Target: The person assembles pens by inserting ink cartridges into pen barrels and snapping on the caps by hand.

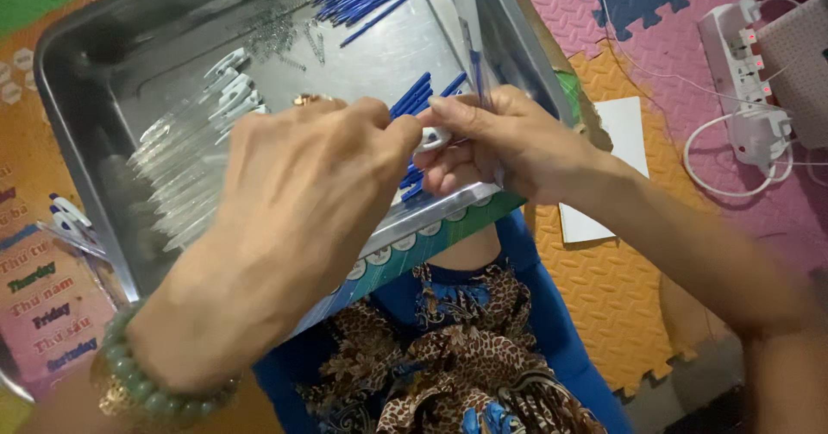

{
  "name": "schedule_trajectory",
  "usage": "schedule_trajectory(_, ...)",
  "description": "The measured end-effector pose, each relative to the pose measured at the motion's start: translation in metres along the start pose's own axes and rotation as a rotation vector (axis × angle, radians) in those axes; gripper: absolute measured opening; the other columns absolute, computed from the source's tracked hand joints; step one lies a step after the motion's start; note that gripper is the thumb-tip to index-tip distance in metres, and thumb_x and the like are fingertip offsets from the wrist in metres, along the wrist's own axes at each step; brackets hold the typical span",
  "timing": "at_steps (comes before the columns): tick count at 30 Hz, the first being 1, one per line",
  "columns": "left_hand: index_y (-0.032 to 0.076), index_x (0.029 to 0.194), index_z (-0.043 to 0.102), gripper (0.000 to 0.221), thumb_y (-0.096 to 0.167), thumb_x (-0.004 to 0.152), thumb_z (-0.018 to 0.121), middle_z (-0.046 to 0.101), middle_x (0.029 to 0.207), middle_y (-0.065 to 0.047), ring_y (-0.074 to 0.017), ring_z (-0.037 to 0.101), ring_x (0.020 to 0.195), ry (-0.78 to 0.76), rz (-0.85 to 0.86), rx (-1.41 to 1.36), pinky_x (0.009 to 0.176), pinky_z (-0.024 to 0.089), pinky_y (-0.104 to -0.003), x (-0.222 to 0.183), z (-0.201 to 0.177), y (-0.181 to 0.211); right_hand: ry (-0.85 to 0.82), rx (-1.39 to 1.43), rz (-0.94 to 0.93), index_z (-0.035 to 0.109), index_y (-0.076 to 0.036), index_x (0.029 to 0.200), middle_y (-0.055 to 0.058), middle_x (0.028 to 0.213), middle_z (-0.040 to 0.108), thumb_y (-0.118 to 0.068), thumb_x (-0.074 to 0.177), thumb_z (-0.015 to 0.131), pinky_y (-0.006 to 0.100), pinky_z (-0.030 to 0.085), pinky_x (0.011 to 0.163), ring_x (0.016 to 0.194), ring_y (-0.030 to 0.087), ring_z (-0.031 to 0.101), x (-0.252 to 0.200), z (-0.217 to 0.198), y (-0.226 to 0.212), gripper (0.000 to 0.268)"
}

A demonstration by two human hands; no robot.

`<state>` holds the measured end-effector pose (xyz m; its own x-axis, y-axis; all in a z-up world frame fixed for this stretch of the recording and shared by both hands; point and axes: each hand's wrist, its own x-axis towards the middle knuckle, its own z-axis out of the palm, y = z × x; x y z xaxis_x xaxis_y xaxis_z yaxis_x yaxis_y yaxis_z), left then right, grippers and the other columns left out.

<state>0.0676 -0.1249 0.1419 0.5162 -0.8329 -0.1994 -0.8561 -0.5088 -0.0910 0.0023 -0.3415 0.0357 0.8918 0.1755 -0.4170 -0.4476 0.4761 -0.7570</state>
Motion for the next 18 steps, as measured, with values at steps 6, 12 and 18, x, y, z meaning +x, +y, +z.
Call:
schedule_trajectory(6,0.014,0.103,0.076,0.012,0.023,0.110,0.074,0.076,0.081,0.001,-0.0211,0.077,0.069,0.031,0.035,0.194,0.049,0.067,-0.041,-0.005,-0.018,-0.006,-0.021,-0.073,0.028,0.075,0.001,0.123,0.023,0.102,0.082,-0.030,0.106,0.069,0.038,0.070,0.071,0.078,0.027,0.081,0.006,-0.009,-0.002,0.036)
schedule_trajectory(12,0.013,0.106,0.072,0.006,0.011,0.108,0.078,0.072,0.074,0.005,-0.0177,0.069,0.058,-0.017,0.006,0.198,0.042,0.065,-0.036,-0.013,-0.027,-0.023,-0.178,-0.103,-0.012,0.078,-0.003,0.103,0.008,0.087,0.080,-0.028,0.108,0.073,0.025,0.066,0.070,0.075,0.013,0.078,0.005,-0.007,-0.009,0.026)
schedule_trajectory(18,0.024,0.138,0.079,0.036,0.003,0.113,0.064,0.085,0.101,-0.003,-0.0212,0.070,0.043,0.100,0.049,-0.048,0.031,0.060,-0.038,-0.013,0.001,-0.058,-0.229,-0.282,-0.095,0.074,0.001,0.104,0.009,0.081,0.075,-0.022,0.110,0.068,0.025,0.067,0.075,0.074,0.013,0.075,0.018,0.004,-0.019,0.024)
